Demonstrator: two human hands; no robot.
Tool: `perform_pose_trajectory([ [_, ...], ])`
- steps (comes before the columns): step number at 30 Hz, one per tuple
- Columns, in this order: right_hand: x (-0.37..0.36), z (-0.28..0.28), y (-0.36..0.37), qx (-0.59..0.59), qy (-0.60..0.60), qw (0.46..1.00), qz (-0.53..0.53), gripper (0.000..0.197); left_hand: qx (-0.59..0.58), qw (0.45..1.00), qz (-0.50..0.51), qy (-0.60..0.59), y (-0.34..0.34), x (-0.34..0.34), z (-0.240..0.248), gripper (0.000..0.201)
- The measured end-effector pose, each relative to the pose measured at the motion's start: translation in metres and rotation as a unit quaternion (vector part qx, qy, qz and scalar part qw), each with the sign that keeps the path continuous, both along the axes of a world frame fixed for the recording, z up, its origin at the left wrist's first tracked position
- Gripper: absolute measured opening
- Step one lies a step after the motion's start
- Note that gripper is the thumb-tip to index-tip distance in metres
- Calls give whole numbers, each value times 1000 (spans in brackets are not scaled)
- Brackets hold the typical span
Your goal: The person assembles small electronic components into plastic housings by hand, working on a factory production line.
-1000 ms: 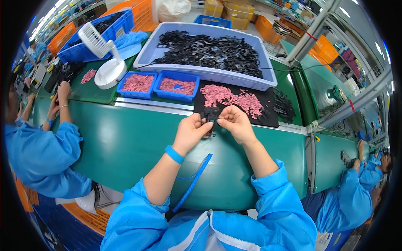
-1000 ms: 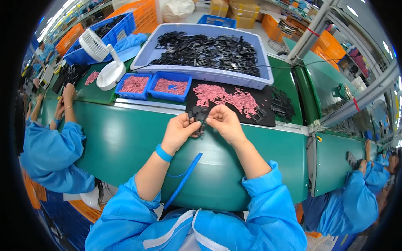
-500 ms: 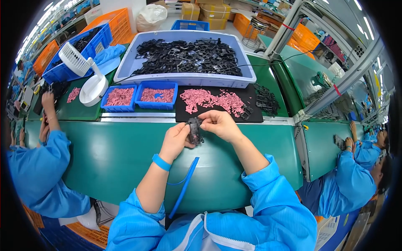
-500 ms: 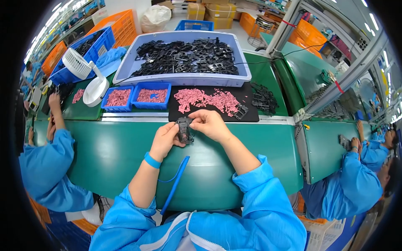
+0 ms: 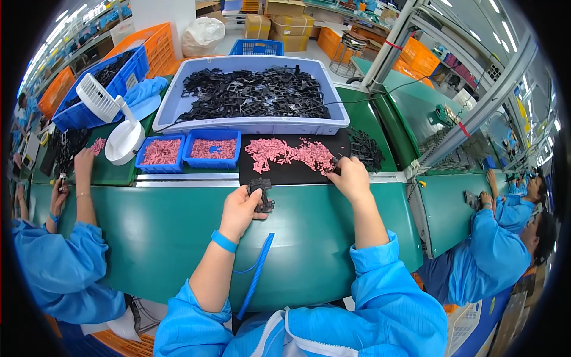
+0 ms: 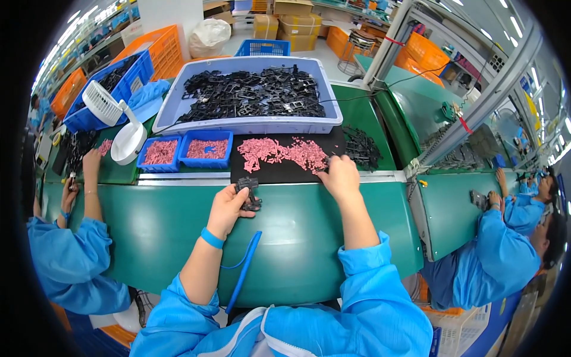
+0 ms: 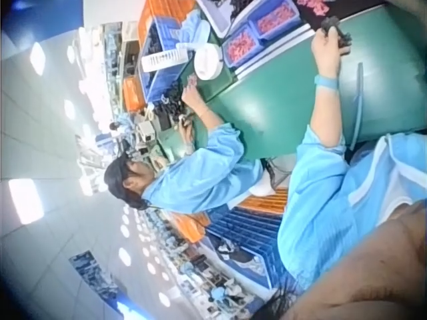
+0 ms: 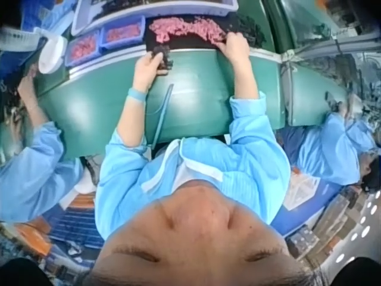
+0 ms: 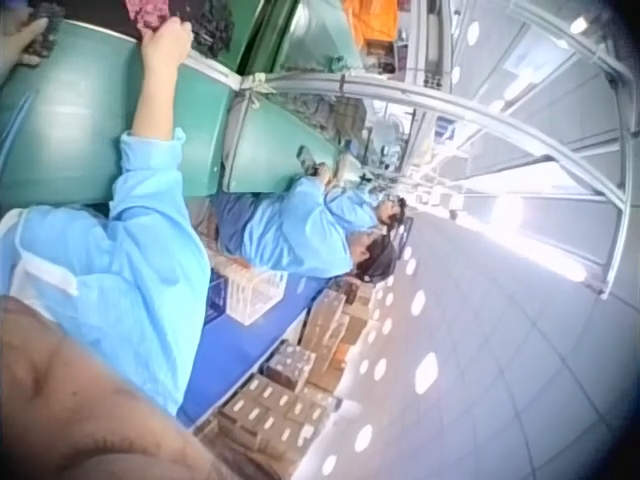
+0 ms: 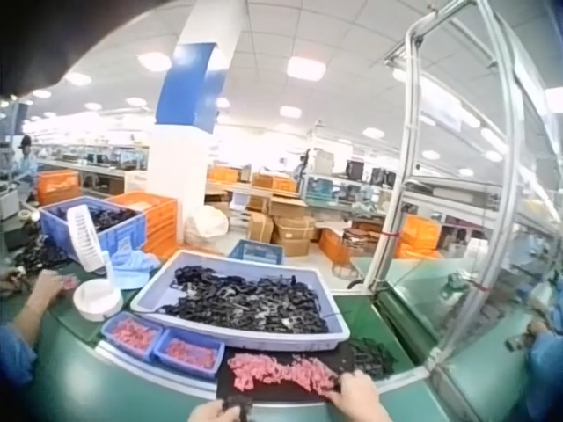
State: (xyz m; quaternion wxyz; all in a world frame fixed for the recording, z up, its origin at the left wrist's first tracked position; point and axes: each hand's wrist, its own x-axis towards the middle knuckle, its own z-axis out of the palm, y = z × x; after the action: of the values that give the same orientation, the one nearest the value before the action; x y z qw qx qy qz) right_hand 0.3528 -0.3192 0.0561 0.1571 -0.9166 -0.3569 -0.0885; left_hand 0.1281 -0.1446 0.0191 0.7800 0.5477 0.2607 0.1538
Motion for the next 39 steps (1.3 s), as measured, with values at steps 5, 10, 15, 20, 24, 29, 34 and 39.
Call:
perform_pose_trajectory([
  [5, 4, -17, -16, -13, -55, 998, 33, 25, -14, 1000, -1, 4, 1, 1, 1, 17],
  [10, 8, -27, -24, 45, -143, 989, 1, 18, -11, 1000, 8, 6, 3, -1, 0, 17],
  [15, -10, -10, -21, 468, 226, 855, 4, 18, -73, 997, 17, -27, -2, 3, -3, 22],
  [20, -97, -14, 29, 499, 640, 580, 74, 8, -118, 987, 58, -97, -5, 3, -8, 20],
  [24, -138, -24, 60, 436, 707, 556, 37, 13, -110, 972, 118, -172, -13, 11, -6, 20],
  [29, -144, -27, 74, 384, 709, 587, 70, 16, -100, 974, 129, -157, -14, 1, 14, 11],
  [34, -106, -25, 79, 229, 620, 738, 138, 15, -95, 953, 218, -186, 8, 0, 6, 16],
  [39, -56, -30, 96, 191, 85, 967, 148, 6, -123, 956, 216, -153, 15, -2, 4, 14],
])
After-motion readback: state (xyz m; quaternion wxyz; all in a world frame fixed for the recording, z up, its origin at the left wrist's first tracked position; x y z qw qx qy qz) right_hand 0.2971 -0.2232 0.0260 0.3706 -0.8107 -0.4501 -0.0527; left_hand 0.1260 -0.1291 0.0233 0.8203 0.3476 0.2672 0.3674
